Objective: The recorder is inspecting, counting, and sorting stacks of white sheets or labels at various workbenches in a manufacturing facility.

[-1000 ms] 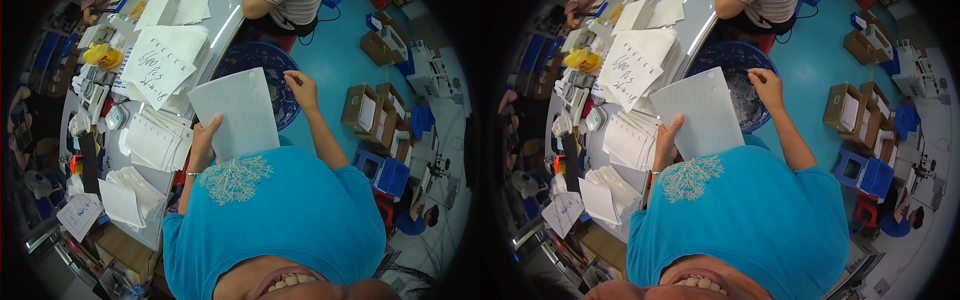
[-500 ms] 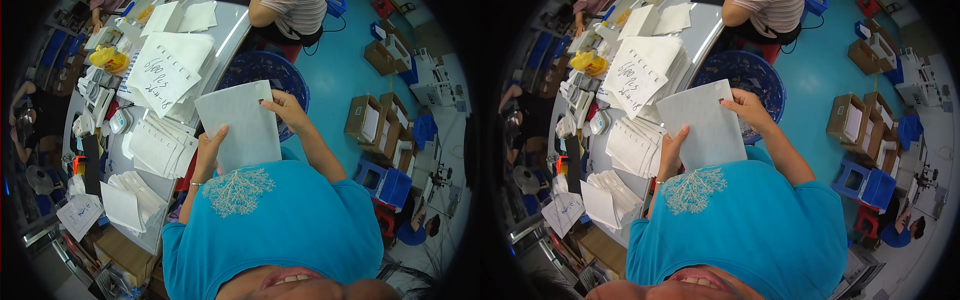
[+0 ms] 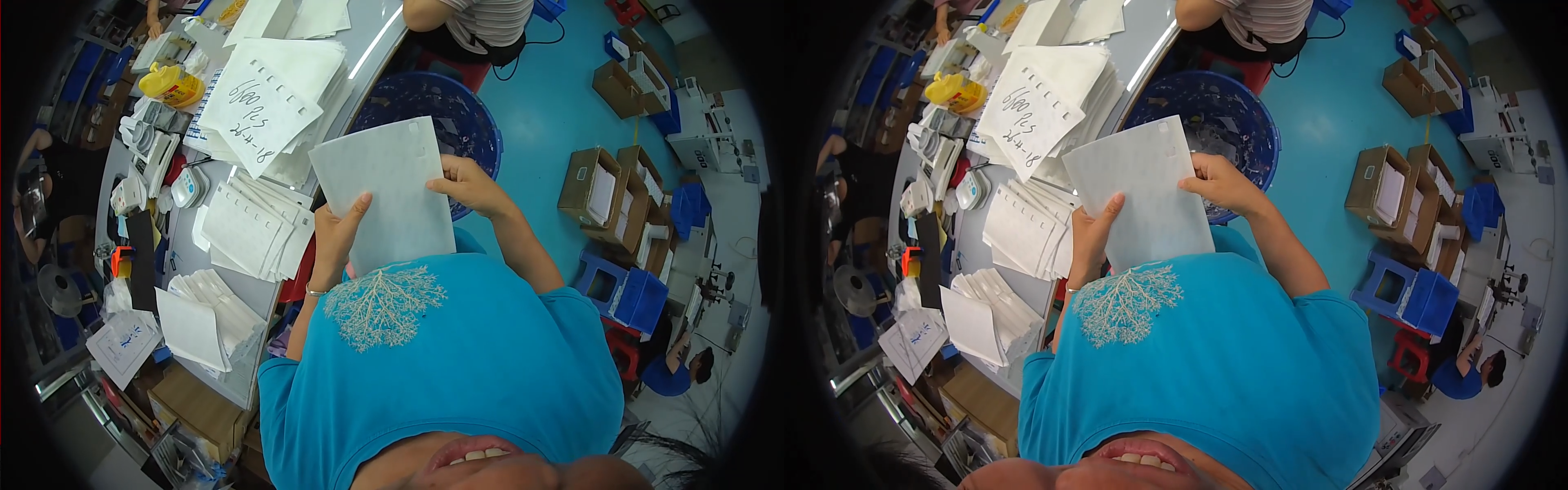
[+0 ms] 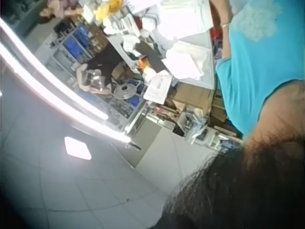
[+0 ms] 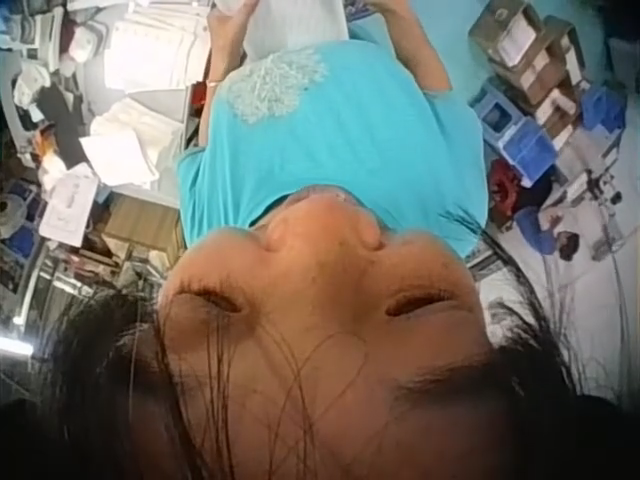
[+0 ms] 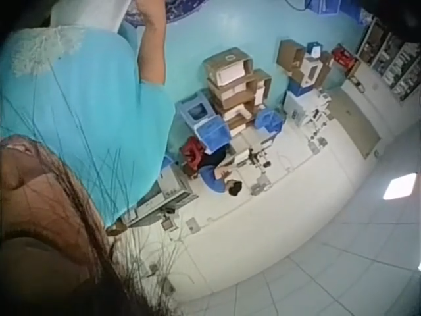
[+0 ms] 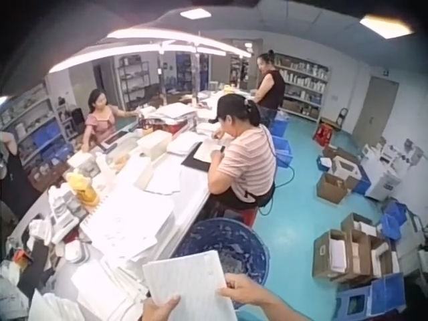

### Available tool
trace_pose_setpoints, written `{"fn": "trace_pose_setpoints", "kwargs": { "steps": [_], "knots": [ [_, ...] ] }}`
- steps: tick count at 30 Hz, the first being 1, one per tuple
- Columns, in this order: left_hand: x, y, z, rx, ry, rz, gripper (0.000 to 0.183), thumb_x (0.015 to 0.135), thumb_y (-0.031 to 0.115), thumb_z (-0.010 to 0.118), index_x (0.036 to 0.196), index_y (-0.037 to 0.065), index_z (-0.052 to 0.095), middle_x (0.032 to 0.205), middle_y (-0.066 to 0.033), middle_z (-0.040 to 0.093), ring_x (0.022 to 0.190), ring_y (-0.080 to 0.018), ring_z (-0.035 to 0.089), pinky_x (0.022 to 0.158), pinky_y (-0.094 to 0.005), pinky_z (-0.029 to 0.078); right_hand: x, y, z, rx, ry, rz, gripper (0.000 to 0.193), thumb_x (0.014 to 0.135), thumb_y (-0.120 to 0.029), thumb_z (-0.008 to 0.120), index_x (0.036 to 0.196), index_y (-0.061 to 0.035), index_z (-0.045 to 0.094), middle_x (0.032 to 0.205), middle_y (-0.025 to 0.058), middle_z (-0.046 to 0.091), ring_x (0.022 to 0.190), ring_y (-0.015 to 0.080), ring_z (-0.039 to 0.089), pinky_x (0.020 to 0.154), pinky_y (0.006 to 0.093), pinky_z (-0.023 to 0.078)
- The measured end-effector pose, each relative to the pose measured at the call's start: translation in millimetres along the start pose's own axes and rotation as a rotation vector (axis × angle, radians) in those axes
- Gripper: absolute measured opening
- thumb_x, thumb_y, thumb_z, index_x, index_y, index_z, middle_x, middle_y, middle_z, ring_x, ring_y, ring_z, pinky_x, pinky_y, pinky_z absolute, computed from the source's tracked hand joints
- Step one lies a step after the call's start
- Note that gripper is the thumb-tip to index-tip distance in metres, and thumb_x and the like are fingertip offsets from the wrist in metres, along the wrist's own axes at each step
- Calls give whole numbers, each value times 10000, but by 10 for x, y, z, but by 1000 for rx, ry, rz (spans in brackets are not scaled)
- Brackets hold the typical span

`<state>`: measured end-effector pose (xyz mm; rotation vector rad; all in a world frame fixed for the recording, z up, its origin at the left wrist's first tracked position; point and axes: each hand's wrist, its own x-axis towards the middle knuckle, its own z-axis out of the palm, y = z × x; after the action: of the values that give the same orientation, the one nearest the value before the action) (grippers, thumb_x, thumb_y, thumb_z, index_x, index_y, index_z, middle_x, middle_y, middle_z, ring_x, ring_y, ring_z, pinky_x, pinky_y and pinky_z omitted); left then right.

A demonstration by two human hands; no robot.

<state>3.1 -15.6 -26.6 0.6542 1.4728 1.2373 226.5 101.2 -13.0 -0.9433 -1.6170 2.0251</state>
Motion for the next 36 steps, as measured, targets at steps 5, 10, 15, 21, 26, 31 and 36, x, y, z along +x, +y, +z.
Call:
{"fn": "trace_pose_setpoints", "kwargs": {
  "steps": [5, 10, 15, 21, 26, 31, 36],
  "knots": [
    [-1, 15, -21, 10, -15, 4, 364, 827, 247, 738, 1019, -46, 640, 918, -113, 675, 794, -162, 640, 702, -289, 513, 31, 65, 55, 3, 93, -13, 307, 860, -89, 581, 1138, 39, 593, 1053, 121, 654, 948, 158, 624, 848, 298, 496],
    [-77, 204, 78, 132, -64, 108, 345, 844, 240, 717, 1024, -45, 642, 902, -96, 674, 790, -132, 612, 696, -277, 495, -17, 54, -15, -223, 196, -70, 243, 850, -101, 591, 1044, 38, 636, 903, 98, 685, 804, 141, 647, 723, 281, 522],
    [-85, 213, 187, 196, -3, 305, 331, 849, 182, 704, 1081, -39, 623, 962, -111, 672, 888, -153, 605, 781, -299, 486, 17, 11, 99, -505, 422, -109, 271, 766, -166, 618, 972, 5, 659, 787, 133, 677, 706, 157, 644, 637, 313, 502],
    [-98, 203, 225, 278, -35, 352, 311, 859, 201, 695, 1041, -41, 622, 943, -124, 672, 860, -166, 610, 754, -304, 485, -65, -107, 242, -468, 536, -138, 318, 742, -191, 593, 994, -5, 650, 818, 213, 669, 737, 302, 677, 670, 365, 515],
    [-91, 92, 160, 179, -35, 334, 344, 860, 252, 695, 1009, -49, 624, 925, -129, 672, 789, -155, 617, 703, -304, 491, -104, -92, 332, -335, 592, -114, 324, 780, -154, 570, 1046, 23, 625, 814, 187, 681, 740, 225, 674, 667, 351, 516],
    [-44, -171, -113, -192, -130, -11, 371, 840, 273, 721, 983, -60, 641, 921, -95, 667, 779, -142, 599, 698, -298, 485, -90, 40, 179, -250, 425, -74, 271, 817, -110, 572, 1044, 23, 636, 891, 112, 678, 790, 163, 635, 707, 303, 500],
    [-79, -166, -24, -52, -133, -80, 397, 837, 228, 718, 1029, -106, 623, 931, -148, 673, 800, -162, 624, 705, -314, 504, -6, 138, 70, -132, 338, -72, 270, 842, -89, 573, 1085, 18, 622, 962, 88, 660, 869, 154, 616, 767, 294, 490]
  ]
}}
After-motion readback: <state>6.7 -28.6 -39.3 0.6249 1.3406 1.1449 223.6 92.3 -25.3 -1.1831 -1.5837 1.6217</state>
